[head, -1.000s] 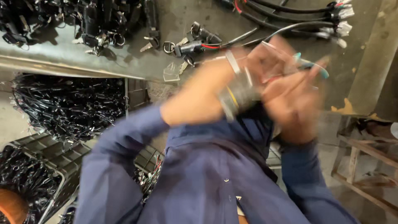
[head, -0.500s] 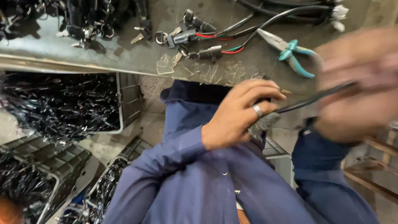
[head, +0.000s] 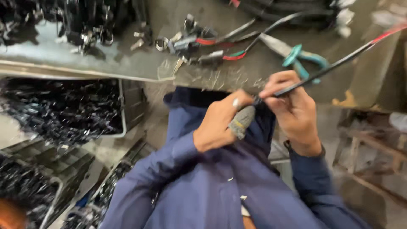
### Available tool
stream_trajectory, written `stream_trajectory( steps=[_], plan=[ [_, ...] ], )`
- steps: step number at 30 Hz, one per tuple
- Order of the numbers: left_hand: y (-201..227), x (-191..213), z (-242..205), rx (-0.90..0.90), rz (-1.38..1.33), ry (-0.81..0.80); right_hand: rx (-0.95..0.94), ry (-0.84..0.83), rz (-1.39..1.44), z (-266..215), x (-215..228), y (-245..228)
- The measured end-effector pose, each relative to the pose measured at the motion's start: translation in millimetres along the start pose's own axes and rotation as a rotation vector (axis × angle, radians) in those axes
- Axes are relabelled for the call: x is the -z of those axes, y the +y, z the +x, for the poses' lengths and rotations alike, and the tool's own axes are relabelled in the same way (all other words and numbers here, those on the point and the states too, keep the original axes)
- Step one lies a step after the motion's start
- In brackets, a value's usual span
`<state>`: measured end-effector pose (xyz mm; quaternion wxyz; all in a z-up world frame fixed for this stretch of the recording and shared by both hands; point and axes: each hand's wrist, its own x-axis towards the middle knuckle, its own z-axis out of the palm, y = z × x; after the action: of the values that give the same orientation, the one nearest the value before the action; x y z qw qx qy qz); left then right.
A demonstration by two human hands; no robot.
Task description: The person uses pliers to strip the outer insulation from black cables, exposing the inner wires. They then insert a small metal pin into the stripped end and crimp it to secure the connection. The finished cable is placed on the table with other completed units.
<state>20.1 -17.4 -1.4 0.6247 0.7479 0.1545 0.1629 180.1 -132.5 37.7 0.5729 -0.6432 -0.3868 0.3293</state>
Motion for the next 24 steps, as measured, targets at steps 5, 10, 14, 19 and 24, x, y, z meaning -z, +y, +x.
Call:
stream_trajectory(
  steps=[5, 10, 14, 19, 24],
  plan=[
    [-13.7, 13.2, 11.9, 0.154, -0.339, -0.048, -0.119, -0.014, 0.179, -17.3, 19.2, 28.8],
    [-11.2, -1.2, -5.4, -0.1, -0.219, 0.177, -0.187, 0.234, -0.057, -32.3, -24.5, 26.3],
    [-6.3, -6.1, -8.9, -0.218, 0.111, 0.197, -0.145, 0.329, 0.087, -27.8, -30.5, 14.7],
    [-8.2, 11.4, -5.5, -0.368, 0.249, -0.042, -0.323, 0.048, 0.042, -26.9, -1.4, 9.9],
    [0.9, 7.1, -4.7, -0.268, 0.228, 0.041, -0.1, 0.257, 0.144, -38.1, -5.5, 17.0]
  ],
)
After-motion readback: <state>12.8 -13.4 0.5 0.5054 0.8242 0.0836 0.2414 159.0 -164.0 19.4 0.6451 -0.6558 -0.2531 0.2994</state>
